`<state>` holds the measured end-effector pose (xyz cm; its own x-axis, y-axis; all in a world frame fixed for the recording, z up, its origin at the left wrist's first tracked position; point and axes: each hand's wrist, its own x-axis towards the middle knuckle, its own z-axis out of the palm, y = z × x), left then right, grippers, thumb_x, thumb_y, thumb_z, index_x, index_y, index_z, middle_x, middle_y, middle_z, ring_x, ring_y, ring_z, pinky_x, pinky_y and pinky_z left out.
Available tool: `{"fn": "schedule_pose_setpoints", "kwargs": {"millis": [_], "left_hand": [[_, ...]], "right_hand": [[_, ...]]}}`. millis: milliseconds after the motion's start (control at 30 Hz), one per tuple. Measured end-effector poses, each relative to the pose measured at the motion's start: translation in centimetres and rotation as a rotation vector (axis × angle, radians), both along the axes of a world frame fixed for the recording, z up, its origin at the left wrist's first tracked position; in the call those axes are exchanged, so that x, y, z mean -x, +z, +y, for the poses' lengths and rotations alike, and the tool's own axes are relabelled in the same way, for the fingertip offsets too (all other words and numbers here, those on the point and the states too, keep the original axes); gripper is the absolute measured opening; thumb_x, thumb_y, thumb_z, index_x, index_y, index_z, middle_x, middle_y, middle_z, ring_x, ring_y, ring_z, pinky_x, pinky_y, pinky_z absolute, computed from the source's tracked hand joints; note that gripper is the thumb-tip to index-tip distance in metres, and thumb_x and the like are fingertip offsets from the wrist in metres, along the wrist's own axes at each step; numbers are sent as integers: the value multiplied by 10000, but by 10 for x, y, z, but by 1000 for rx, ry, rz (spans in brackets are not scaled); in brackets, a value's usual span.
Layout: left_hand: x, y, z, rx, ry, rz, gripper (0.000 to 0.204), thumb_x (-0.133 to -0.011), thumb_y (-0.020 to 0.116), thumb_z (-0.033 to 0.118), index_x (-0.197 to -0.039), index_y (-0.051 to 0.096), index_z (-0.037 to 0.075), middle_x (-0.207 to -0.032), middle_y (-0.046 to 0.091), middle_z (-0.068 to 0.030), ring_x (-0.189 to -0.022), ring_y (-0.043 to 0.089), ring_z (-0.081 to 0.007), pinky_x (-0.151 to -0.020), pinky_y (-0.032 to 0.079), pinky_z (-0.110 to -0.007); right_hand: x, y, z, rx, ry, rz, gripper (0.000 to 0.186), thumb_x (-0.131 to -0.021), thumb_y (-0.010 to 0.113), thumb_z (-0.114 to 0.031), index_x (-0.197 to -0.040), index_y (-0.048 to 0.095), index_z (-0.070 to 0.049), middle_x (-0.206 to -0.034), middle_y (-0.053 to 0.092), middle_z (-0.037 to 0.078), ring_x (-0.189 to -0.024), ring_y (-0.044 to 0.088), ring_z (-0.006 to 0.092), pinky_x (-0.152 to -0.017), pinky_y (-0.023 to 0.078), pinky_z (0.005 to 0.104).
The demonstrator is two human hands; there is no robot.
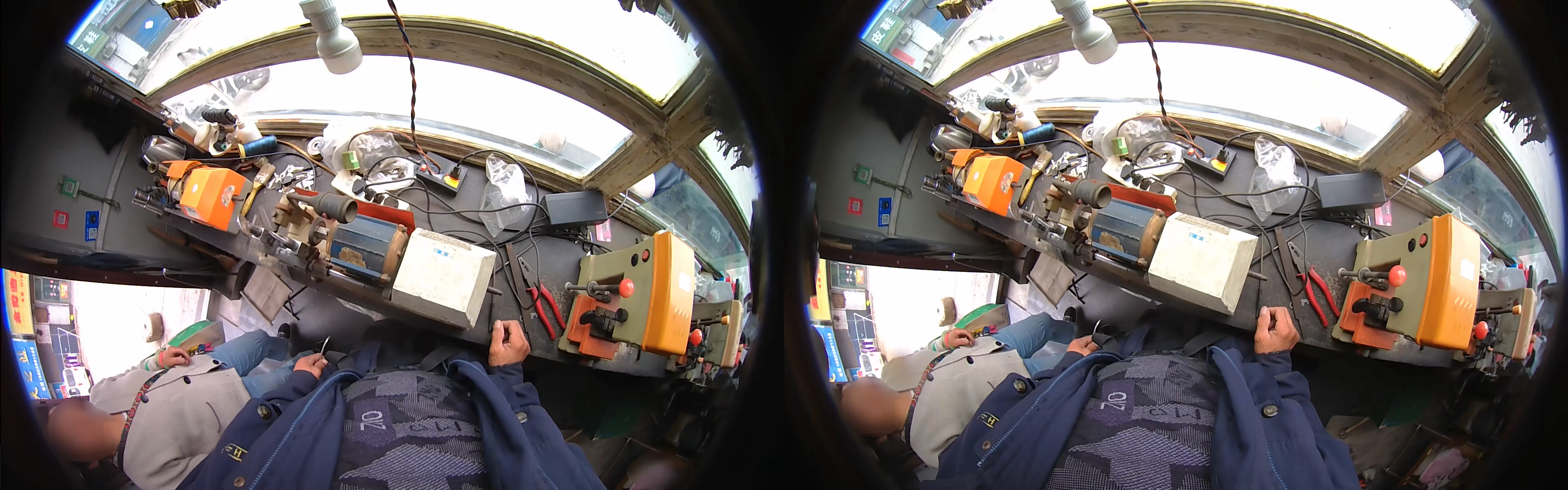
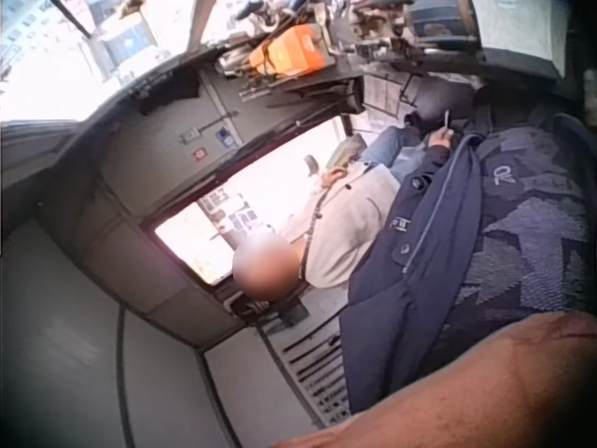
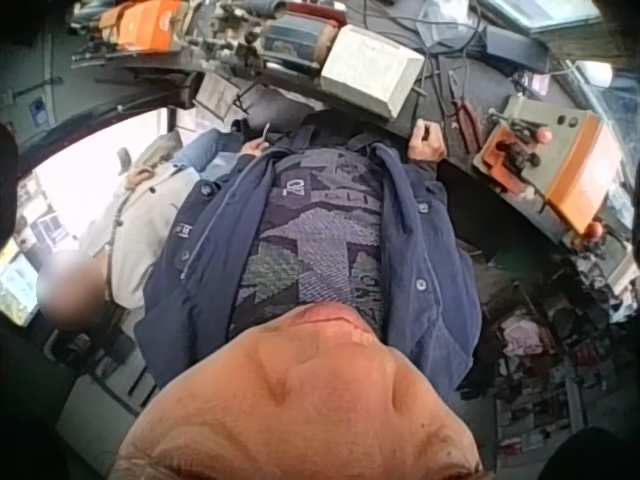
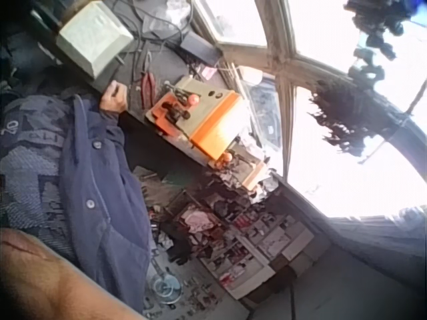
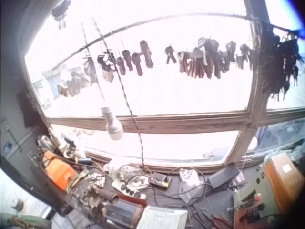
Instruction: The person retrieves a metal hook and a hammer from a cluttered workshop floor, then repeatedly strikes the hook on a metal block to bend and shape it. The person also uses pliers to adjust the hook and moves between the floor and a workbench area.
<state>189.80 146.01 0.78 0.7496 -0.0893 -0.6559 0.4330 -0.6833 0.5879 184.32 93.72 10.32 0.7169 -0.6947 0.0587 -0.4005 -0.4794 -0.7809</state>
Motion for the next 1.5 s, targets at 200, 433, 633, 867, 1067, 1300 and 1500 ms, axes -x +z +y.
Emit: {"fn": "schedule_pose_setpoints", "kwargs": {"millis": [200,433,633,867,1067,1300,1500], "left_hand": [[1,8,-6,-73,-31,1,277,-952,612,297,-1019,701,43,-891,704,-185,-867,680,-318,-803,505,-397],[2,20,-8,-31,-42,1,255,-940,613,268,-1009,704,40,-883,709,-169,-853,677,-265,-802,509,-378],[1,24,-11,-88,-118,-23,282,-890,610,246,-1065,725,56,-882,730,-176,-851,709,-278,-805,532,-382],[14,14,-5,-78,30,1,261,-902,632,270,-1025,724,59,-842,718,-162,-819,700,-280,-787,530,-379],[40,20,1,1,165,23,255,-956,648,270,-962,730,29,-810,723,-76,-785,659,-159,-763,516,-332],[68,21,4,8,301,42,240,-967,635,250,-972,733,30,-815,712,-71,-783,640,-163,-772,511,-332],[75,29,-2,9,360,58,240,-967,633,246,-970,729,26,-809,705,-72,-777,632,-161,-768,510,-332]], "right_hand": [[2,-5,0,-31,-9,-32,193,-929,685,-177,-799,633,-44,-710,604,90,-576,573,233,-573,456,357],[-18,38,-6,-272,-2,-207,194,-981,639,-146,-857,655,3,-702,628,37,-653,569,100,-626,468,265],[-96,107,-27,-165,165,-271,145,-948,632,-126,-944,681,11,-851,682,131,-760,670,233,-720,520,323],[-199,109,-42,75,433,-74,225,-950,570,-160,-1079,708,-37,-1016,704,154,-938,677,327,-848,521,383],[-271,60,-43,142,563,187,274,-945,549,-183,-1109,717,-40,-1083,704,212,-1047,662,387,-929,511,426],[-320,2,-52,39,669,361,301,-901,528,-185,-1034,775,-77,-1011,716,250,-997,687,413,-949,527,429],[-326,-12,-63,67,573,361,356,-894,603,-240,-1142,732,-19,-1095,710,262,-1079,671,408,-985,508,425]]}}
